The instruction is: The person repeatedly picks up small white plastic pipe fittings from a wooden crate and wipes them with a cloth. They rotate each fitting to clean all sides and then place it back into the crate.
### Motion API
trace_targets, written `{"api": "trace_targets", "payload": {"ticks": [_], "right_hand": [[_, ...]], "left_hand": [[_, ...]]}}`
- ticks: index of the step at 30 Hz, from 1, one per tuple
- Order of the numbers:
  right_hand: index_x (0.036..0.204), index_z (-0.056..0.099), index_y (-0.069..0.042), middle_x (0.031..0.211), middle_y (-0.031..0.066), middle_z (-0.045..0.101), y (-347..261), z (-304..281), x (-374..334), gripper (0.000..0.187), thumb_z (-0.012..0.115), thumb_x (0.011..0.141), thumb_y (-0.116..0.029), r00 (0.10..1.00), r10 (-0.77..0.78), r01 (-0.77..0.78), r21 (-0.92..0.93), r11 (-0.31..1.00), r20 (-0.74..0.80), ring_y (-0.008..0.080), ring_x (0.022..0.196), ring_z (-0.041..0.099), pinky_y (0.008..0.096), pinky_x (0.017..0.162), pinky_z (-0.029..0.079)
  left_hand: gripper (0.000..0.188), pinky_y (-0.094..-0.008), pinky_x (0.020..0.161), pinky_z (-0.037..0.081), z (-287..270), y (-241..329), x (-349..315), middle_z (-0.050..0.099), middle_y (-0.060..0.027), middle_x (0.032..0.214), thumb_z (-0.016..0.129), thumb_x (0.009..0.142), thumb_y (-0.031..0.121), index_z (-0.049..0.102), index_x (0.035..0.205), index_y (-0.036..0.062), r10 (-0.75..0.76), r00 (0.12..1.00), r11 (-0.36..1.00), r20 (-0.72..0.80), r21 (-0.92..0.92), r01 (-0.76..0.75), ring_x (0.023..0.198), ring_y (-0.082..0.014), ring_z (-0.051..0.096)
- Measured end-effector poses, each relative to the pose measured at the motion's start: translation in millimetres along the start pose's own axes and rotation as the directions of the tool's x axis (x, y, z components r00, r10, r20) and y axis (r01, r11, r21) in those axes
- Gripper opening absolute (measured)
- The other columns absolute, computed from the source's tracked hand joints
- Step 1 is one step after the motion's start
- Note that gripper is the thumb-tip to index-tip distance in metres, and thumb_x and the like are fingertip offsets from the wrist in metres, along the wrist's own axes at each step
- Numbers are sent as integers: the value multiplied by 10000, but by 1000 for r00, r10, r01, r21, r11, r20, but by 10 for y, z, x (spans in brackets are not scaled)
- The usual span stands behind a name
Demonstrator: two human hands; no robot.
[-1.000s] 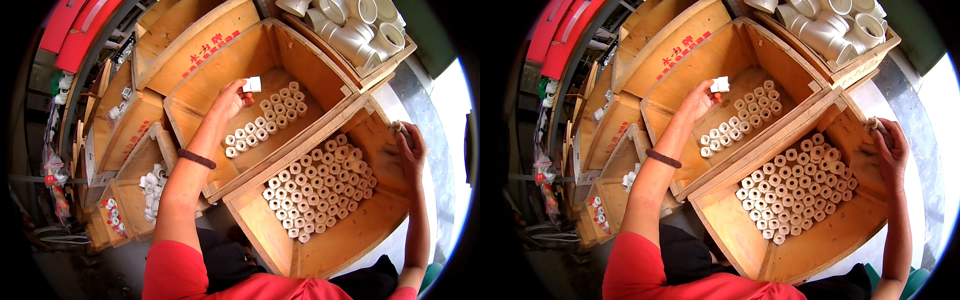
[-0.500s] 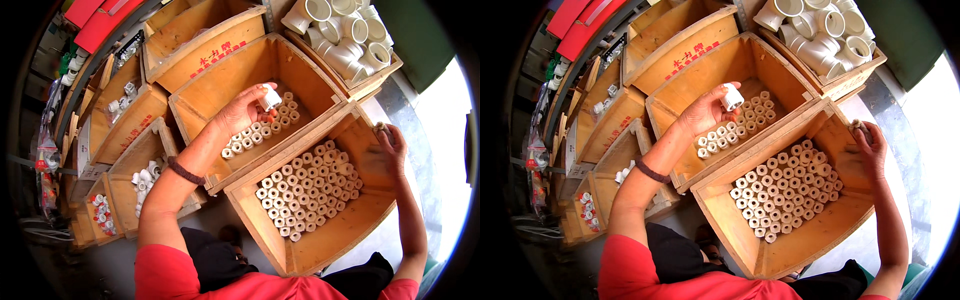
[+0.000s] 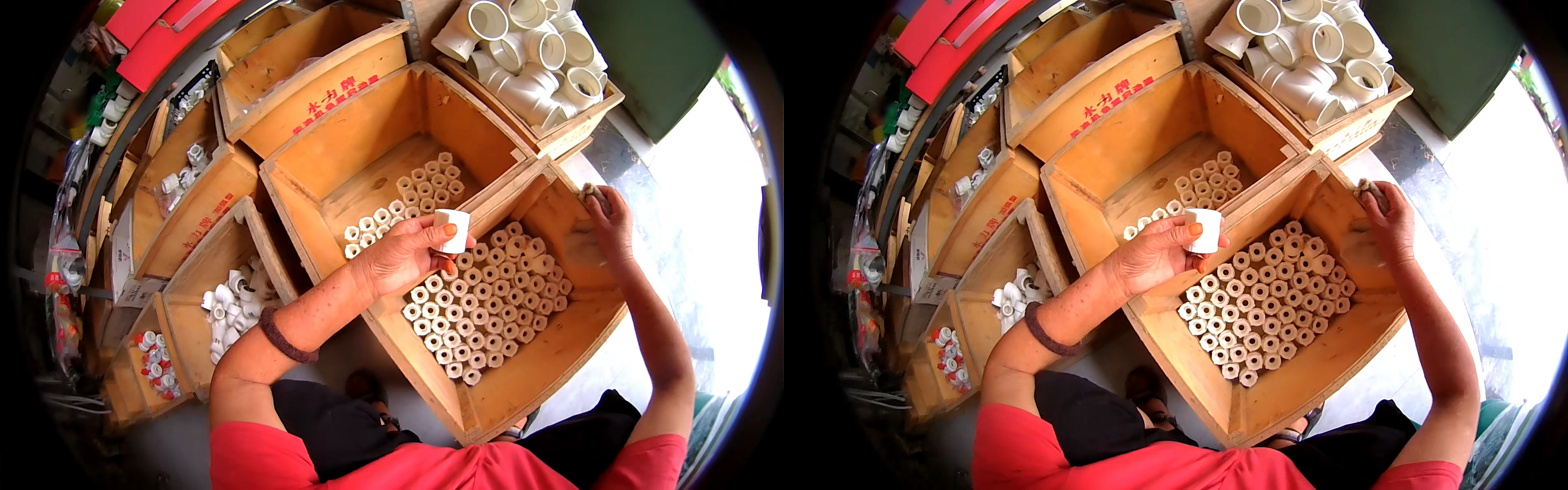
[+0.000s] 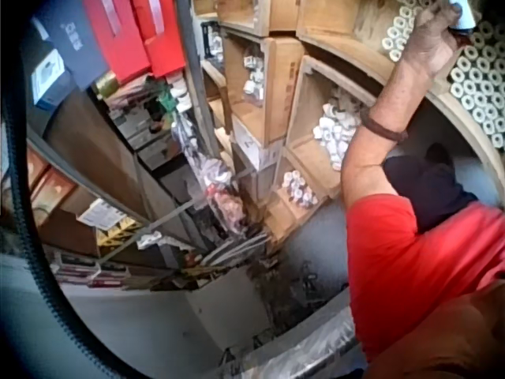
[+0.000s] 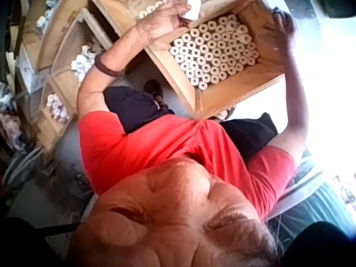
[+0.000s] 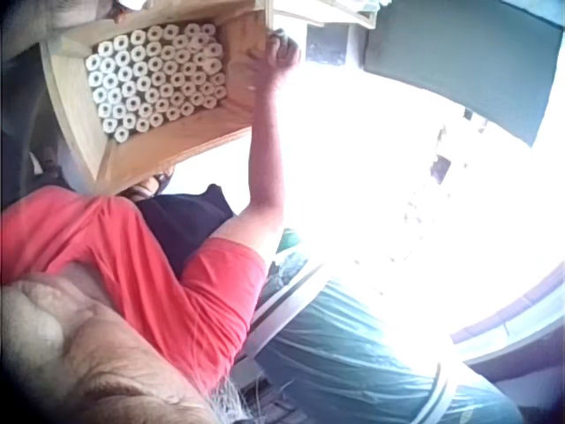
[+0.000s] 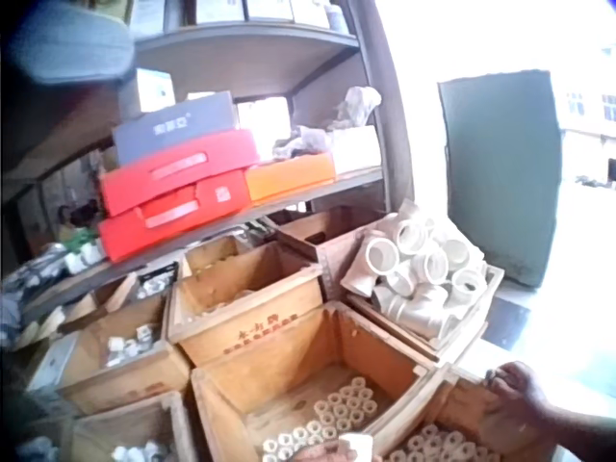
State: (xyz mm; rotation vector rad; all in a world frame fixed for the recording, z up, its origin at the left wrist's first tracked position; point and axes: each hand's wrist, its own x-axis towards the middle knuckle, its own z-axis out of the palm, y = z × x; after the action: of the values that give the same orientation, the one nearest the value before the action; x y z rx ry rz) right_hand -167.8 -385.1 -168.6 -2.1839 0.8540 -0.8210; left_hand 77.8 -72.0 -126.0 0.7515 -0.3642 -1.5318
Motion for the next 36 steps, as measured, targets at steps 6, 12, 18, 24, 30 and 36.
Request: {"api": "trace_targets", "payload": {"ticks": [6,12,18,24,30,36], "right_hand": [[1097,651,-35,981,92,691,-105,53,-21,215,668,916,-150,997,-50,49,-24,999,-52,196,912,665,303,846,515],[1128,638,-48,1007,50,691,1,-32,-44,216,657,928,-126,995,64,-49,181,982,-76,118,950,632,266,878,498],[1158,648,-58,1071,35,658,-803,85,-282,234,680,930,-98,984,34,-95,359,928,174,110,975,617,251,836,516],[1115,667,-76,1029,83,627,-1917,162,-472,287,743,839,-95,797,-550,452,357,817,250,234,939,675,326,778,563],[1106,666,-107,982,75,633,-2045,287,-687,313,766,819,-185,710,-615,531,314,787,342,295,765,682,386,655,564],[1040,691,-84,933,89,634,-1818,92,-572,262,760,794,-139,688,-562,525,219,822,459,291,776,673,384,664,557]], "left_hand": [[472,-279,790,541,126,73,-254,636,-108,1142,664,929,55,484,1360,-10,83,992,946,-99,319,-47,917,-134,612],[482,-316,783,535,314,40,-366,664,-112,1006,779,822,164,562,1220,2,406,913,257,-32,963,-80,872,-186,643],[508,-336,855,515,519,52,-468,637,-123,1083,795,776,134,604,1237,40,413,905,46,100,990,-131,971,-244,633],[481,-412,829,528,605,-34,-438,617,-178,1060,772,779,129,544,1189,28,410,869,-156,277,960,-232,965,-368,636],[484,-313,706,544,671,-29,-495,657,-116,957,827,774,106,551,1165,34,398,915,143,73,980,-140,822,-184,671],[483,-278,841,541,627,-5,-608,659,-33,1057,814,790,43,586,1216,44,393,919,298,23,943,-151,958,-121,650]]}}
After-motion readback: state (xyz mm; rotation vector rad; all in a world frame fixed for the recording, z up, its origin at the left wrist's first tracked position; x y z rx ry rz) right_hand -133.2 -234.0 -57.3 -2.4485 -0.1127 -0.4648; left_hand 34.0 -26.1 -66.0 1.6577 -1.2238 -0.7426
